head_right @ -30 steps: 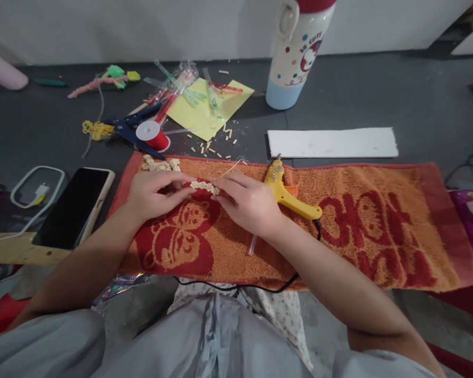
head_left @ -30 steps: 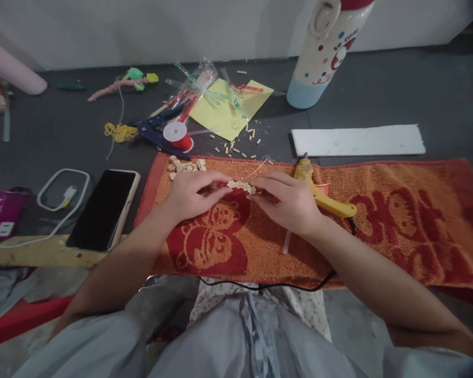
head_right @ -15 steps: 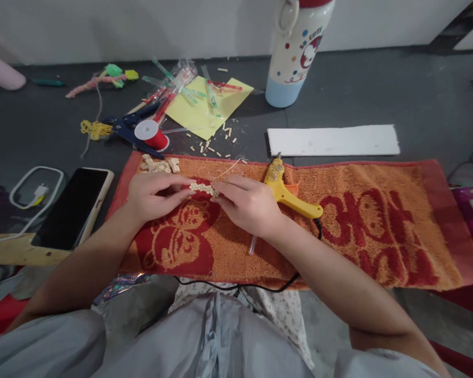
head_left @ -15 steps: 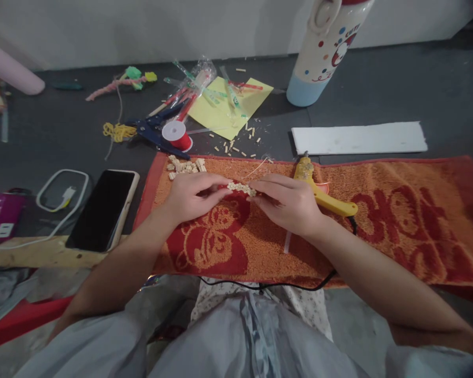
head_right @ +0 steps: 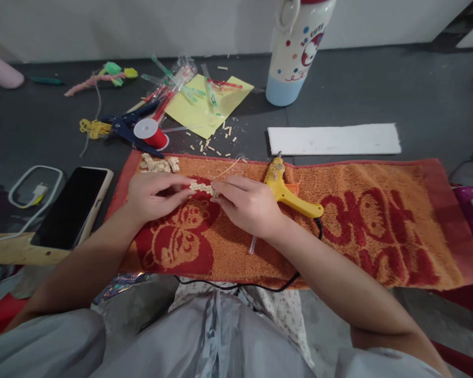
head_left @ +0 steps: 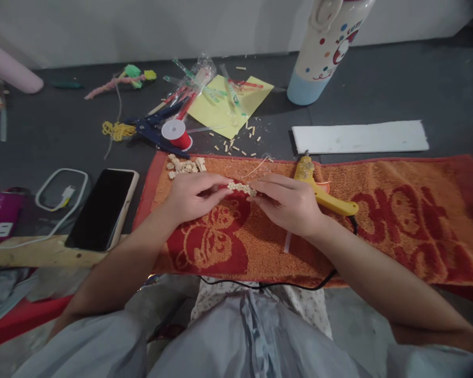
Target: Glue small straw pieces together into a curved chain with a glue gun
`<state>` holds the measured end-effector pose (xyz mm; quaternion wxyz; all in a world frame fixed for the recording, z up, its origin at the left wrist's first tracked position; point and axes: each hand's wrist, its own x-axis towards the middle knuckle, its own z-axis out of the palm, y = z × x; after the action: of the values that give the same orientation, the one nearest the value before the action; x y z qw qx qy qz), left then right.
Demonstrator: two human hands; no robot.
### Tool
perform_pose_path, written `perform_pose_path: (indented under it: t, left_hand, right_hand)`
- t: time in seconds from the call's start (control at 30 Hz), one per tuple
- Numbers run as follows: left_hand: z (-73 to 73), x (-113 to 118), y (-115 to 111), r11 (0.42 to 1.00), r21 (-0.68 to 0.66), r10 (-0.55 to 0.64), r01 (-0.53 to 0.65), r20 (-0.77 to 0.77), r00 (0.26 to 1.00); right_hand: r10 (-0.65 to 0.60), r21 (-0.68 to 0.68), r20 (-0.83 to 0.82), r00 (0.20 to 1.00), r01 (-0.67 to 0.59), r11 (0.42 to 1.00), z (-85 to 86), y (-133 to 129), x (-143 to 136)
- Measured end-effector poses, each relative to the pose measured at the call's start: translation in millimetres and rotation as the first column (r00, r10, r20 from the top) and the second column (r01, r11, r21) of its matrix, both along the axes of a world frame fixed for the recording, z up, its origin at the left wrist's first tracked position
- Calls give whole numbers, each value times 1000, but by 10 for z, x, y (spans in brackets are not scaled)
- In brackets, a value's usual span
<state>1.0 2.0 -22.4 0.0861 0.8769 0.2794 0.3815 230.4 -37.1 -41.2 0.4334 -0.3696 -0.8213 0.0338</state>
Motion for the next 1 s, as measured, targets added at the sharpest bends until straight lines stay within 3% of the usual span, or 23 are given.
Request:
perform_pose_path:
  t: [0.23, 0.33, 0.43, 0.5, 0.57, 0.7, 0.8, 0.9, 1.0]
  left_hand:
    - [-2, -19, -2, 996, -75, 52, -57, -73, 996]
    - [0, -10, -10, 977, -200, 75, -79, -31, 997]
    - [18, 25, -14, 909, -402, 136, -107, 45, 990]
    - [34, 59, -13, 823, -560, 186, -96, 106, 977]
    - [50, 97, -11, 701, -711, 230, -52, 157, 961]
    - [91, 167, -12, 383, -919, 368, 93, 243, 898]
    - [136, 190, -16, 175, -962, 453, 209, 268, 850]
    - [175, 197, -24, 77, -955, 475, 287, 288, 832]
    - [187, 226, -53, 73, -949, 498, 307, 302, 813]
  right_hand:
    - [-2, -21, -1, 1000, 2, 1000, -17, -8, 6]
    - [-1, -63, -17, 1000, -1, 998, -8, -9, 6]
    - [20, -136, -55, 998, -28, 990, 38, -2, 9]
    - [25, -204, -97, 995, -44, 978, 86, 6, 14]
    - [18, -277, -151, 988, -60, 959, 133, 13, 19]
    - [-3, -416, -271, 963, -114, 902, 181, 29, 23]
    - [-57, -541, -338, 939, -144, 829, 172, 42, 5]
    - [-127, -664, -427, 895, -215, 716, 156, 57, -33]
    - [-159, -739, -499, 852, -322, 592, 158, 73, -74]
